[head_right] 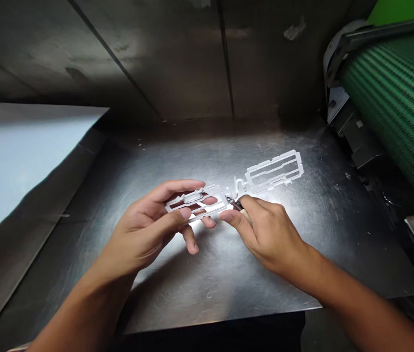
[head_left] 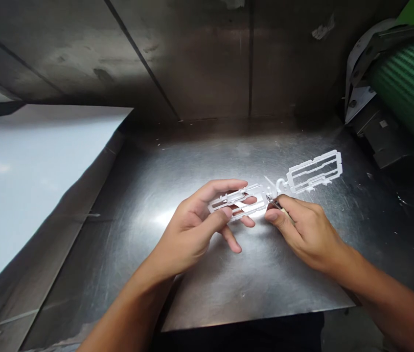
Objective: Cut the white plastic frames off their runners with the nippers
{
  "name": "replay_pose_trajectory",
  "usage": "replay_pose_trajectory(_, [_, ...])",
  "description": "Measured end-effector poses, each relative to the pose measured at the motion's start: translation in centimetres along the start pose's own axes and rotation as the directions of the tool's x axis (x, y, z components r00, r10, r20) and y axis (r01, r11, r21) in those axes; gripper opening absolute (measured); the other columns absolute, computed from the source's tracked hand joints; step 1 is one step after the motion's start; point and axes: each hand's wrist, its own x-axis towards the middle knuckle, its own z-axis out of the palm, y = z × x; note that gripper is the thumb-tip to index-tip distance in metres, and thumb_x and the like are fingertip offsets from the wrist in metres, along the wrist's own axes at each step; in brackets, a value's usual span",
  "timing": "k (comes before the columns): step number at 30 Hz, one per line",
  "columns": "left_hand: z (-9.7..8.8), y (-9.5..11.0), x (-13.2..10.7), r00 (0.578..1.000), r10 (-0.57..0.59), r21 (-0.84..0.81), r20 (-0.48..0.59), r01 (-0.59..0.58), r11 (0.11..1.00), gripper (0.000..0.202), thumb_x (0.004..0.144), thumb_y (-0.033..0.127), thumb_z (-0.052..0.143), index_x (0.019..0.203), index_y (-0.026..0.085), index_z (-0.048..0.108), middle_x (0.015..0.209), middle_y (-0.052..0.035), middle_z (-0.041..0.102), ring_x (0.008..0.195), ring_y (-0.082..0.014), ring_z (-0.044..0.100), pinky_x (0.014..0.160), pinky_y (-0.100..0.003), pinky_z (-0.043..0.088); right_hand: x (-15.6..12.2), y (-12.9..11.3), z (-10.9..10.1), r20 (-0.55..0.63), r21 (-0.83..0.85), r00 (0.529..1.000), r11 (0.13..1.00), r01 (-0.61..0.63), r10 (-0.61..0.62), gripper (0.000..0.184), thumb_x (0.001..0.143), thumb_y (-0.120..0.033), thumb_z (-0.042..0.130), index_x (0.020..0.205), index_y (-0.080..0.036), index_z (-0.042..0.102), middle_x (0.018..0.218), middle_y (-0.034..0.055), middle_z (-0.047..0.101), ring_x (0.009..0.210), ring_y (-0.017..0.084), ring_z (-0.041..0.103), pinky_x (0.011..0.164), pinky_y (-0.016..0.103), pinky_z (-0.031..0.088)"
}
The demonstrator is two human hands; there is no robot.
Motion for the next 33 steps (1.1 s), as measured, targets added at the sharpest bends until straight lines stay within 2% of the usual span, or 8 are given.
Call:
replay_pose_trajectory(4, [-0.9,0.3,0.1,1.000,-0.024,0.106,0.000,0.024,0.994,0.041,0.103,0.030,0.082,0.142,0.024,0.071,0.135,-0.0116,0.074,0.107,-0.0257,0.079,0.079,-0.033,0.073,0.0,0.2,0.4,0.000,-0.079,0.999,0.996,0.048,-0.048,0.059,0.125,-0.059,0.040,0.081,-0.021,0.044,0.064,-0.0048,0.050,0.050,0.010,0.044,0.051,0.028,0.032])
replay_pose_trajectory(7, [-1.4,0.7,0.2,0.995,0.058,0.294,-0.076,-0.033,0.955,0.041,0.102,0.039,0.085,0.138,0.024,0.074,0.124,-0.0089,0.078,0.112,-0.0235,0.076,0.091,-0.030,0.066,-0.4,0.1,1.4,0.027,-0.169,0.994,0.980,0.108,-0.105,0.059,0.126,-0.060,0.036,0.083,-0.021,0.048,0.065,-0.0031,0.053,0.050,0.012,0.047,0.052,0.030,0.035])
replay_pose_trajectory(9, [-1.2,0.9,0.3,0.984,0.152,0.447,-0.098,-0.093,0.890,0.039,0.105,0.045,0.080,0.137,0.023,0.074,0.112,-0.0062,0.078,0.103,-0.0203,0.074,0.088,-0.028,0.060,-0.8,-0.2,2.3,0.066,-0.232,0.986,0.959,0.164,-0.153,0.060,0.126,-0.058,0.033,0.085,-0.019,0.053,0.067,-0.0007,0.057,0.052,0.015,0.053,0.054,0.033,0.037])
replay_pose_trajectory(13, [-0.1,0.9,0.3,0.974,0.222,0.660,0.034,-0.189,0.727,0.040,0.111,0.050,0.071,0.140,0.023,0.073,0.101,-0.0017,0.075,0.081,-0.0147,0.067,0.077,-0.027,0.052,-1.9,-1.0,4.2,0.168,-0.302,0.963,0.919,0.252,-0.209,0.063,0.127,-0.054,0.029,0.091,-0.014,0.064,0.073,0.0050,0.064,0.060,0.022,0.066,0.056,0.038,0.039])
replay_pose_trajectory(17, [0.1,-0.1,0.7,0.960,0.255,0.730,0.117,-0.257,0.634,0.034,0.113,0.048,0.067,0.136,0.025,0.073,0.099,-0.0008,0.075,0.083,-0.0167,0.066,0.074,-0.029,0.046,-2.7,-1.3,5.4,0.209,-0.334,0.949,0.895,0.297,-0.237,0.065,0.127,-0.054,0.029,0.093,-0.013,0.067,0.073,0.0066,0.065,0.057,0.024,0.066,0.053,0.038,0.037])
replay_pose_trajectory(24, [-0.6,-1.7,1.8,0.960,0.249,0.632,0.130,-0.273,0.725,0.016,0.112,0.037,0.069,0.117,0.023,0.068,0.082,0.0030,0.066,0.072,-0.0143,0.059,0.068,-0.028,0.039,-2.2,-0.9,5.2,0.252,-0.323,0.930,0.883,0.341,-0.267,0.063,0.126,-0.058,0.034,0.087,-0.016,0.060,0.069,0.0022,0.060,0.053,0.019,0.060,0.052,0.037,0.033])
replay_pose_trajectory(30, [-1.1,-1.2,2.1,0.948,0.300,0.224,-0.109,-0.271,0.936,0.034,0.101,0.043,0.085,0.102,0.021,0.059,0.079,0.0033,0.059,0.064,-0.0101,0.053,0.059,-0.024,0.041,-0.8,-0.1,2.8,0.280,-0.182,0.931,0.940,0.290,-0.233,0.058,0.125,-0.060,0.043,0.087,-0.018,0.058,0.070,-0.0022,0.057,0.055,0.013,0.052,0.057,0.032,0.037])
replay_pose_trajectory(33, [-1.2,-1.1,2.4,0.932,0.307,0.018,-0.194,-0.309,0.951,0.044,0.093,0.041,0.093,0.095,0.021,0.055,0.075,0.0032,0.064,0.070,-0.0115,0.064,0.067,-0.022,0.051,-0.6,0.4,2.0,0.216,-0.152,0.959,0.964,0.219,-0.184,0.050,0.124,-0.057,0.049,0.103,-0.017,0.069,0.083,-0.0007,0.069,0.067,0.013,0.065,0.065,0.029,0.047])
